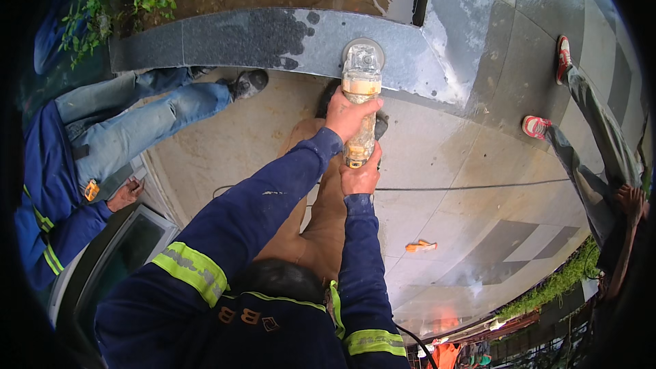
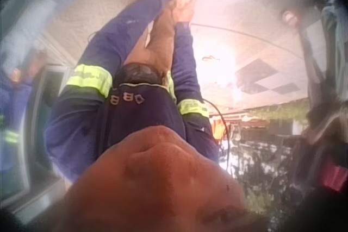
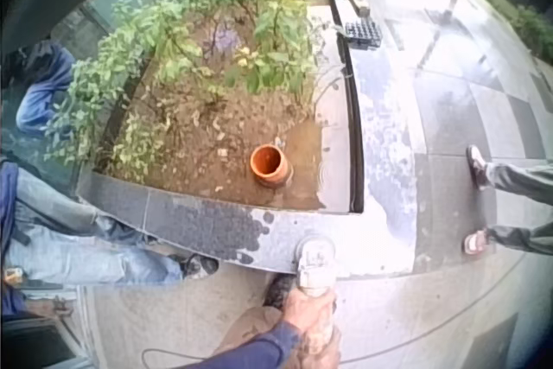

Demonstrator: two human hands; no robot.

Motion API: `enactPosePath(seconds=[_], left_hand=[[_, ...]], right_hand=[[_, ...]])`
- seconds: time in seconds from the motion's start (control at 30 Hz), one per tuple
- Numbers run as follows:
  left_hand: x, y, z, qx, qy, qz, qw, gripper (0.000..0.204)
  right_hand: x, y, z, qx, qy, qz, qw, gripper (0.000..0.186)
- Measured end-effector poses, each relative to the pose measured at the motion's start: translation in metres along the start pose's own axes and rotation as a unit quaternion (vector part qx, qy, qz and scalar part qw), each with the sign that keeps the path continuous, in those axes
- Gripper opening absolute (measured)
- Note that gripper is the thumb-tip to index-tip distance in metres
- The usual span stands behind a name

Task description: The person uses an angle grinder to smooth the edge of a curved stone step. They hold the tool with both hands and move it along the step's edge while another person stands nearby.

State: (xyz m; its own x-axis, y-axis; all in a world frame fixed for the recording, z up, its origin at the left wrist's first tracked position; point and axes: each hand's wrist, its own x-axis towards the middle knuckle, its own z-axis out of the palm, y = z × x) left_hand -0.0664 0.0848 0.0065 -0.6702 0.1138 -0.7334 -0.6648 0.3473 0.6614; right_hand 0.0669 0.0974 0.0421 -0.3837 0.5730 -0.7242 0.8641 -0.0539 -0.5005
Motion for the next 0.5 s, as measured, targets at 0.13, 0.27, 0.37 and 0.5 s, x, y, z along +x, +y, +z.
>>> enactPosePath(seconds=[0.13,0.27,0.37,0.5], left_hand=[[0.007,0.007,-0.004,-0.02,-0.023,0.004,1.0,0.052],[0.015,0.01,0.004,-0.044,-0.027,0.009,0.999,0.058],[0.009,0.004,0.006,0.002,-0.017,0.0,1.0,0.058],[0.007,0.004,-0.002,-0.025,-0.033,-0.003,0.999,0.061]], right_hand=[[0.008,0.003,0.005,0.002,0.001,-0.017,1.0,0.084],[0.015,-0.01,-0.001,0.001,-0.004,0.007,1.0,0.083],[0.005,-0.011,-0.005,0.015,-0.004,0.02,1.0,0.083],[0.005,0.006,0.004,-0.002,0.009,-0.015,1.0,0.083]])
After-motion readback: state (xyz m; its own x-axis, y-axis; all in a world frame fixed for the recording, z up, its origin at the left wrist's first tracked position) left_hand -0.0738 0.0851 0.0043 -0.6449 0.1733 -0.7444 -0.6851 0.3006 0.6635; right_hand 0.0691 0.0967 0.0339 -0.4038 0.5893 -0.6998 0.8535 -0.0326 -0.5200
